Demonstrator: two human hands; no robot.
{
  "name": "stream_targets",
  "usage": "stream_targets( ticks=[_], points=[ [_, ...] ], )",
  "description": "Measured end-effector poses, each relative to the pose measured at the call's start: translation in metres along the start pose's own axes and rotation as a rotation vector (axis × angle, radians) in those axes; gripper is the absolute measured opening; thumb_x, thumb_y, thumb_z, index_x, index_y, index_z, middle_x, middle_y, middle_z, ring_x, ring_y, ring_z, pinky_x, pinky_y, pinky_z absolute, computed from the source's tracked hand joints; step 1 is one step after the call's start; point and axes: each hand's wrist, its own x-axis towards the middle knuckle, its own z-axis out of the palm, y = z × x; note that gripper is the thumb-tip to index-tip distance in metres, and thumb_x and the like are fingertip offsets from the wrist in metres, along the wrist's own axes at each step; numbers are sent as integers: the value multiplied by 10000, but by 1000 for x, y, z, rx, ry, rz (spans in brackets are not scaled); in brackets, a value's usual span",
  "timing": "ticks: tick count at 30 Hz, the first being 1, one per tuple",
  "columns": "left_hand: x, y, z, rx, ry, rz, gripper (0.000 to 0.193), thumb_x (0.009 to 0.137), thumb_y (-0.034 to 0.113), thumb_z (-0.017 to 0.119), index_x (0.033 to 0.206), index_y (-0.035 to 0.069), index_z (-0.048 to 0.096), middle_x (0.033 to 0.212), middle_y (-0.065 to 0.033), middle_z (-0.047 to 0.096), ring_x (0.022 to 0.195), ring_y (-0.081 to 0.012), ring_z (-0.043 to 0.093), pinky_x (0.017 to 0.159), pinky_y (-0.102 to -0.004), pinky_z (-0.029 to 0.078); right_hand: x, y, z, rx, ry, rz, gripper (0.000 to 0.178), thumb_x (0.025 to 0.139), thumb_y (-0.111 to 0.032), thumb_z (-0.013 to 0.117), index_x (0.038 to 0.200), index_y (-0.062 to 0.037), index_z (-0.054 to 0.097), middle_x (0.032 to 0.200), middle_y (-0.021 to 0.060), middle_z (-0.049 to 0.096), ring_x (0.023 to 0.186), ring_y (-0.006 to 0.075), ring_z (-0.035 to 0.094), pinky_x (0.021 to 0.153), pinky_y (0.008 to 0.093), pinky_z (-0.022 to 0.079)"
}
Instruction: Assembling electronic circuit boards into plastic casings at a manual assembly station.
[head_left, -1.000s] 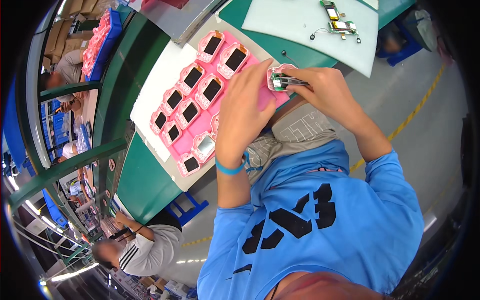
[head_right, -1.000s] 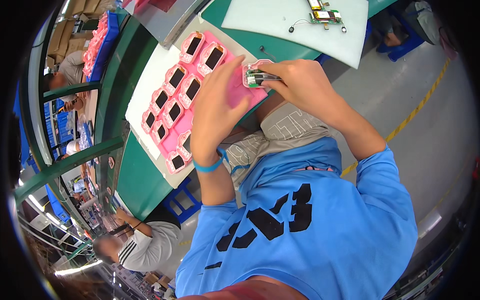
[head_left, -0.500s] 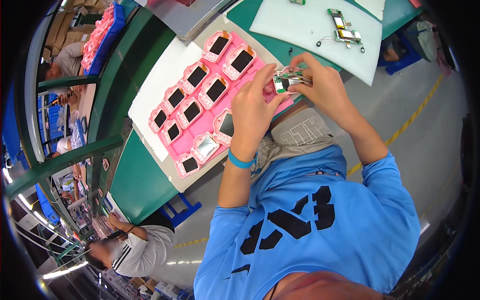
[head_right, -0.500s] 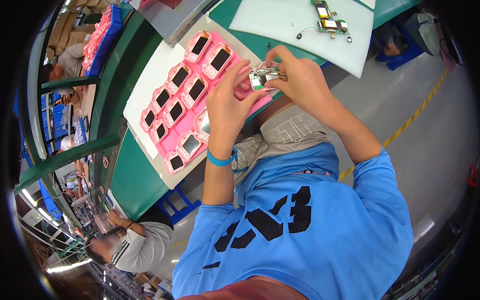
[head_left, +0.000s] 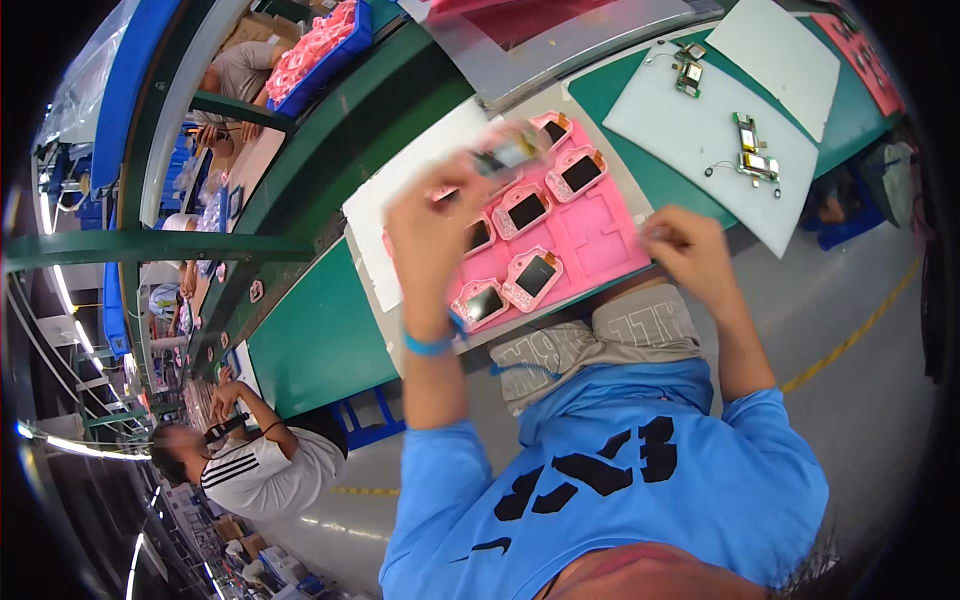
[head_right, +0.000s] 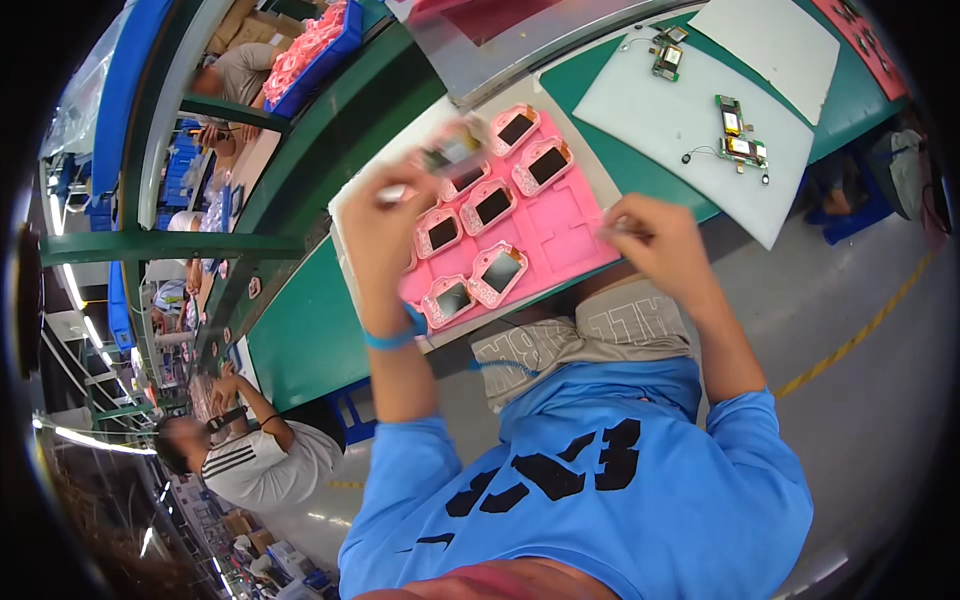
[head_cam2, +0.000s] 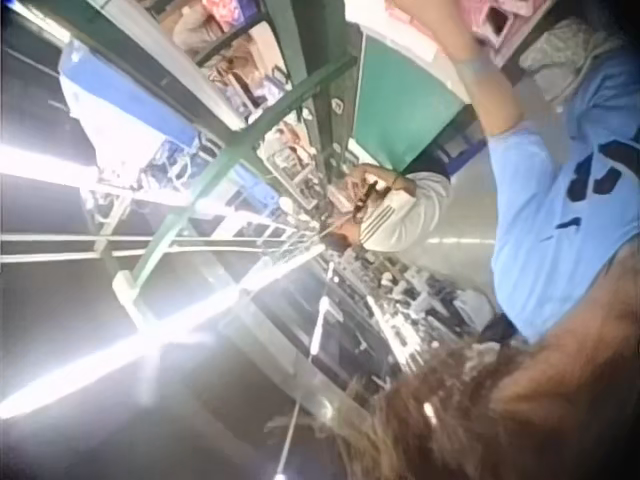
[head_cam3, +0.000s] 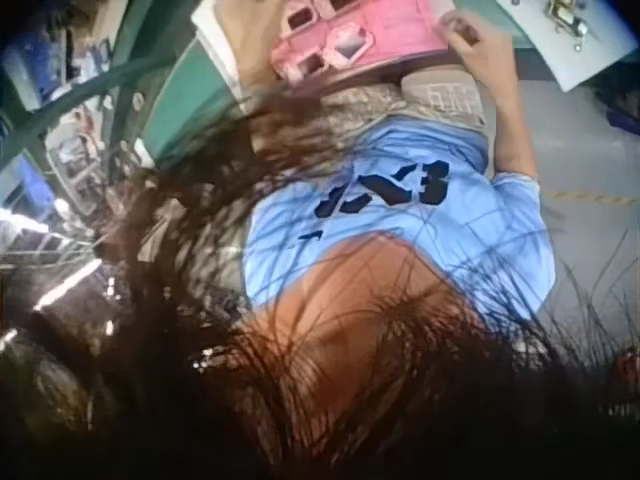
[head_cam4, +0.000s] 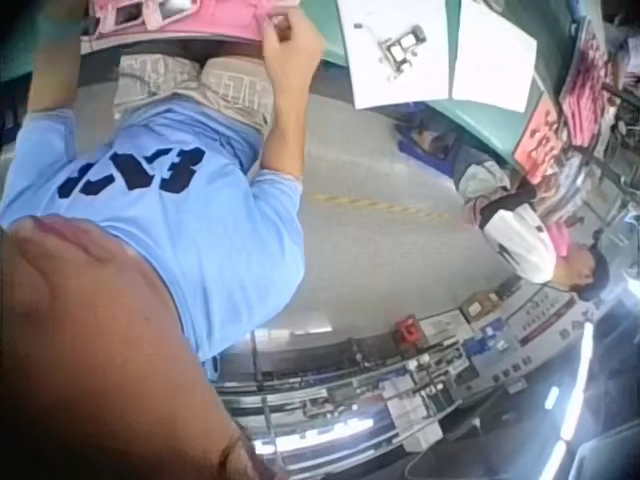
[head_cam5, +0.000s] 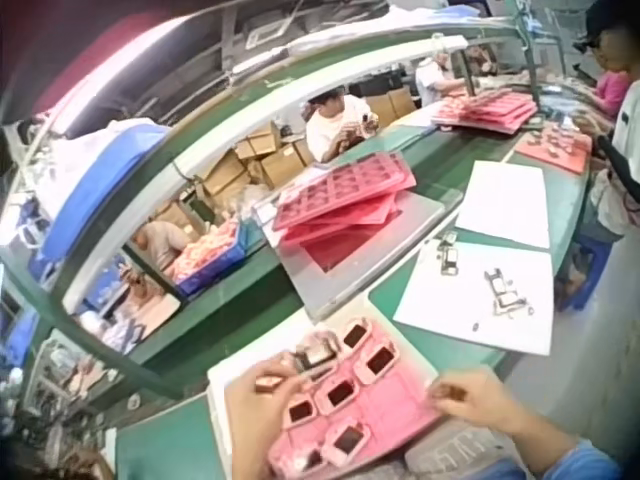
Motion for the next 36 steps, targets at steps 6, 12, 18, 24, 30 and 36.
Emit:
stream_targets(
  ticks=[6, 12, 18, 24, 30, 36],
  points=[
    [158, -206, -40, 262, 33, -86, 174, 824, 219, 885, 894, 79, 808, 824, -48, 768, 724, -185, 655, 718, -317, 535, 18, 7, 31, -273, -30, -132, 155, 886, -88, 793, 1028, -33, 761, 904, 73, 751, 681, 239, 625, 660, 331, 498],
    [164, -250, -30, 624, -20, 256, 200, 888, 240, 820, 1011, 83, 809, 992, -67, 788, 801, -219, 685, 747, -349, 555, 20, 17, 28, -269, -45, -227, 190, 883, -96, 771, 1072, -79, 756, 919, 55, 760, 705, 255, 659, 664, 355, 503],
    [41, 8, 68, 177, -488, -56, 237, 980, 206, 734, 1120, 23, 790, 1077, -81, 796, 914, -214, 702, 841, -329, 554, 2, -37, -18, 57, -22, -92, 124, 919, -29, 737, 1037, -36, 774, 834, 31, 716, 643, 139, 551, 615, 280, 427],
    [-20, 96, 275, 218, -282, 484, 236, 942, 246, 664, 1000, 23, 715, 1009, -165, 653, 910, -344, 594, 805, -444, 510, -2, -95, -57, 58, 189, -289, 80, 975, -30, 685, 987, 21, 746, 786, 37, 680, 631, 113, 495, 593, 255, 394],
    [-38, 92, 339, 48, -4, 391, 172, 952, 170, 651, 1021, 25, 712, 1049, -144, 629, 909, -291, 544, 765, -407, 456, 36, -127, -46, -197, -99, -335, 137, 988, -147, 714, 999, -23, 771, 851, 62, 756, 641, 147, 594, 610, 295, 454],
    [-41, 98, 346, 327, -122, 536, 193, 962, 227, 682, 1048, 63, 736, 1146, -150, 667, 1033, -290, 560, 866, -416, 462, 94, -101, 60, -605, -568, -580, 263, 942, -254, 767, 1144, -87, 788, 932, 119, 797, 746, 311, 724, 674, 427, 550]
  ],
)
